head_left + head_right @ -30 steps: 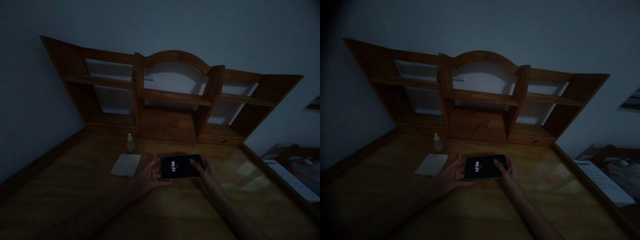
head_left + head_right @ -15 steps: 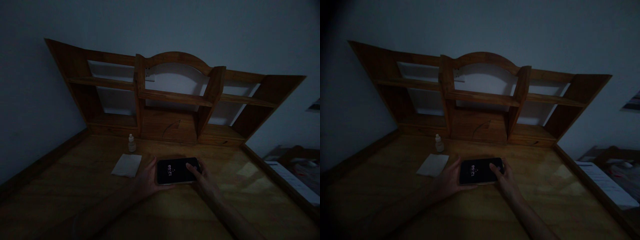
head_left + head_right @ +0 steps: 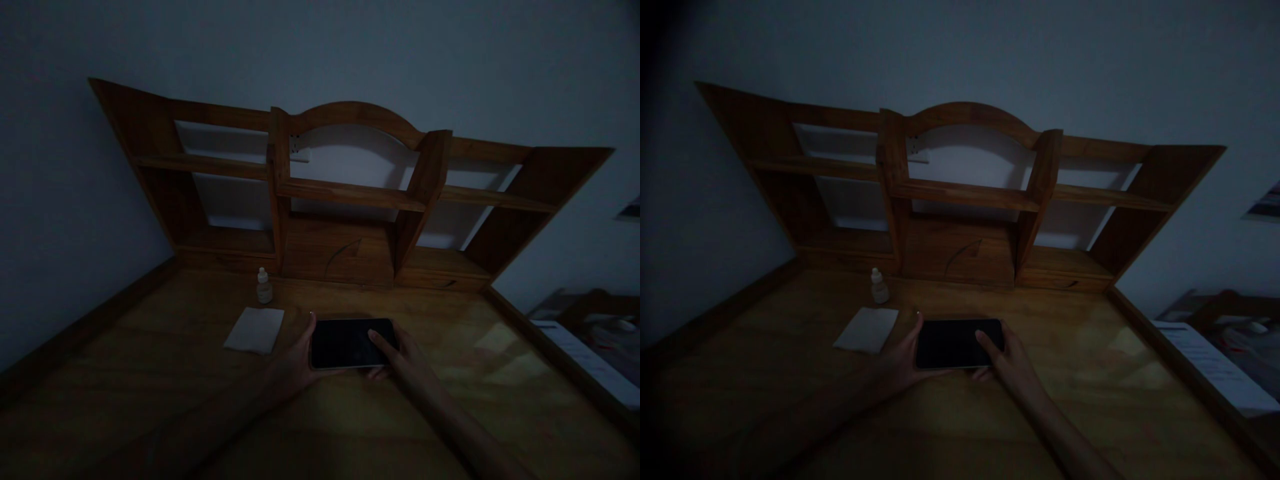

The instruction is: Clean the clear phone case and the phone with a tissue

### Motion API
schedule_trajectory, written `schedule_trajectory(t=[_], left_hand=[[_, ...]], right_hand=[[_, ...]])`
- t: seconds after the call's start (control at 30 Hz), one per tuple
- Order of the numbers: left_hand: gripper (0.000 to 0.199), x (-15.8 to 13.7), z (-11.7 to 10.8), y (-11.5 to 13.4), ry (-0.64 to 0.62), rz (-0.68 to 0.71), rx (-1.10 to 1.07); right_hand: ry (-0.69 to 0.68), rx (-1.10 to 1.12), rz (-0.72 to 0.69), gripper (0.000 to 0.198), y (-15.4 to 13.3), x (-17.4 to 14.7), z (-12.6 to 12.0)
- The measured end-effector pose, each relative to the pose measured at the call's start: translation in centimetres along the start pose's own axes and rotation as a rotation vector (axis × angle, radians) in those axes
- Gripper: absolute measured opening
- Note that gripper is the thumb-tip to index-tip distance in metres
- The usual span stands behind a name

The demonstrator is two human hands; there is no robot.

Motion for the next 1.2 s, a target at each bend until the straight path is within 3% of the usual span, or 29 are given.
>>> schedule_trajectory(t=[0.2,0.57,0.77,0.87,0.93,1.03,1.2], left_hand=[[0.043,-0.5,-0.4,0.2,0.041,0.093,-0.053],[0.044,-1.1,-0.6,1.0,0.045,0.111,0.019],[0.062,-1.5,-0.8,1.9,0.081,0.089,-0.009],[0.061,-1.5,-0.7,1.9,0.052,0.066,0.030],[0.055,-1.5,-0.5,1.6,0.006,0.039,0.064],[0.044,-1.6,-0.1,0.8,-0.050,-0.025,0.120],[0.040,-1.9,0.8,0.0,-0.083,-0.082,0.186]], right_hand=[[-0.033,-0.054,-0.012,0.041,-0.1,0.0,0.1],[-0.049,0.088,0.041,0.046,0.7,0.7,0.5],[0.294,-0.139,-0.129,0.044,-3.7,-0.5,-5.0],[0.367,-0.232,-0.283,0.045,-6.2,-0.8,-6.5],[0.326,-0.221,-0.343,0.035,-6.6,-0.5,-6.1],[0.151,-0.165,-0.249,0.031,-4.7,0.1,-3.9],[-0.335,-0.135,0.000,0.035,-1.0,-0.7,1.4]])
Point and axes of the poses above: each hand's wrist, its own x-axis towards the middle knuckle, its own z-axis out of the palm, y = z × x, the point moved 9 cm from there along x, towards the middle knuckle, and after that the axes turned 2 degrees about -y, right-handed, at the moved point
